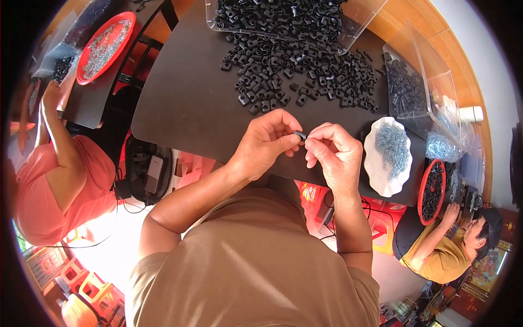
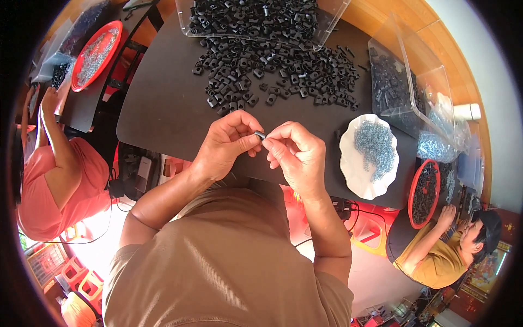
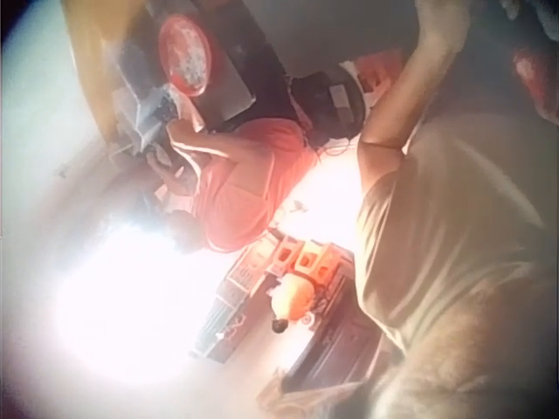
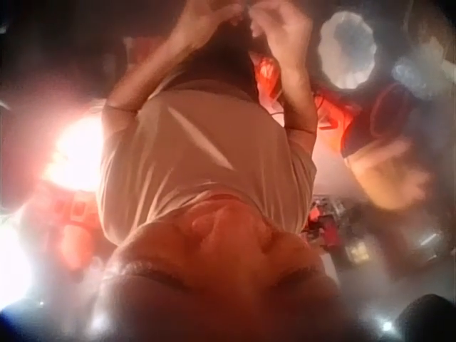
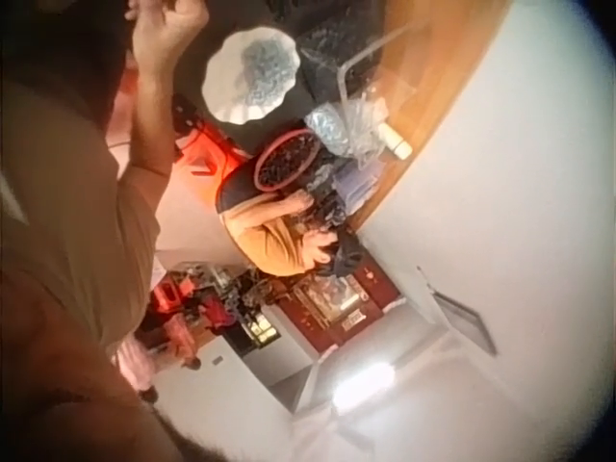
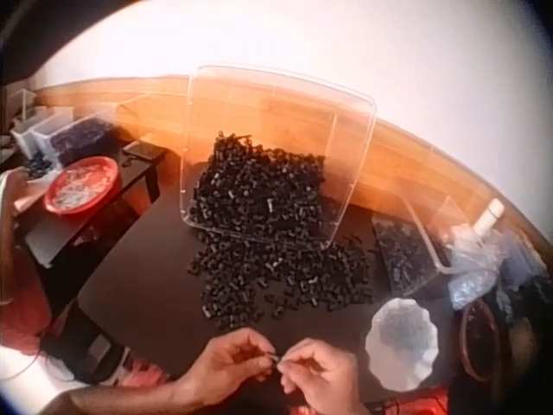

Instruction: The person assembles small blue beads into black plastic components by hand.

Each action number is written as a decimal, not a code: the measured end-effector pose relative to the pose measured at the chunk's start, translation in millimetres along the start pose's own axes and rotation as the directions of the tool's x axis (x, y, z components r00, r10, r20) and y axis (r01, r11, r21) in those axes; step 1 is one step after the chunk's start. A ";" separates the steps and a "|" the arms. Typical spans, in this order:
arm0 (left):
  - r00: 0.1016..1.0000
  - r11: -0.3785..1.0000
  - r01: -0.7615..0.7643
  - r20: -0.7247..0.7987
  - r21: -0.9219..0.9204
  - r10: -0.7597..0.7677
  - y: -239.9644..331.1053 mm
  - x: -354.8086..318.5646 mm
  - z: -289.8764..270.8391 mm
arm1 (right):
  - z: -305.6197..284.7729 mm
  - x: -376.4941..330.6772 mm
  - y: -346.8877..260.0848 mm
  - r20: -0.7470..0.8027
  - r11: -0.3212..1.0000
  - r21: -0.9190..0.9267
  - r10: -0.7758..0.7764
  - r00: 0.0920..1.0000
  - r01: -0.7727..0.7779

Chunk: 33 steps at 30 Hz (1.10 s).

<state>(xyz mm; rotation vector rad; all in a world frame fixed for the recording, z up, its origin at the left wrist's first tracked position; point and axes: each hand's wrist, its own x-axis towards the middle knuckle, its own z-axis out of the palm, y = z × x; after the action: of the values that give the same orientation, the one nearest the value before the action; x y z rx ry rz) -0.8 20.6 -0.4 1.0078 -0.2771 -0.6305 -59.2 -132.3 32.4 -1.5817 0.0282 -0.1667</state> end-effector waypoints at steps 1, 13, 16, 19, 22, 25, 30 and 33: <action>1.000 1.000 -0.001 0.011 -0.002 0.001 1.4 -0.5 -1.1 | 0.8 1.3 0.0 0.005 1.000 -0.002 0.003 1.000 -0.003; 0.996 0.947 0.058 0.085 -0.315 -0.033 4.1 6.7 -24.1 | 1.6 50.2 4.5 0.067 0.977 -0.102 0.193 0.979 -0.186; 0.994 0.921 0.047 0.109 -0.386 -0.006 0.8 6.8 -28.1 | -1.9 81.1 15.1 0.189 0.568 -0.707 -0.423 0.886 0.422; 0.994 0.904 0.037 0.105 -0.425 0.008 0.6 6.7 -29.2 | 2.5 92.4 15.7 0.344 0.288 -0.820 -0.443 0.828 0.494; 0.995 0.897 0.032 0.098 -0.440 0.013 2.2 6.7 -28.4 | -0.7 102.5 33.0 0.349 0.254 -0.843 -0.414 0.841 0.475; 0.996 0.896 0.024 0.088 -0.444 0.017 0.8 6.0 -27.7 | -2.2 101.5 31.9 0.276 0.342 -0.809 -0.496 0.823 0.478; 0.997 0.904 0.009 0.074 -0.428 0.025 0.6 4.7 -27.6 | -1.7 63.8 -0.7 0.042 0.956 -0.234 -0.173 0.984 0.178; 0.998 0.923 0.014 0.066 -0.383 0.012 1.2 2.1 -23.1 | -6.3 41.8 4.7 0.206 0.993 0.115 -0.042 0.978 0.018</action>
<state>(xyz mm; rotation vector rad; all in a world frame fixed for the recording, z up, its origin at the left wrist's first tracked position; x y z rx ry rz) 12.7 36.0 -11.5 0.6097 -0.2006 -0.6890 -18.3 -143.8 31.4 -1.4803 -0.1659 -0.0252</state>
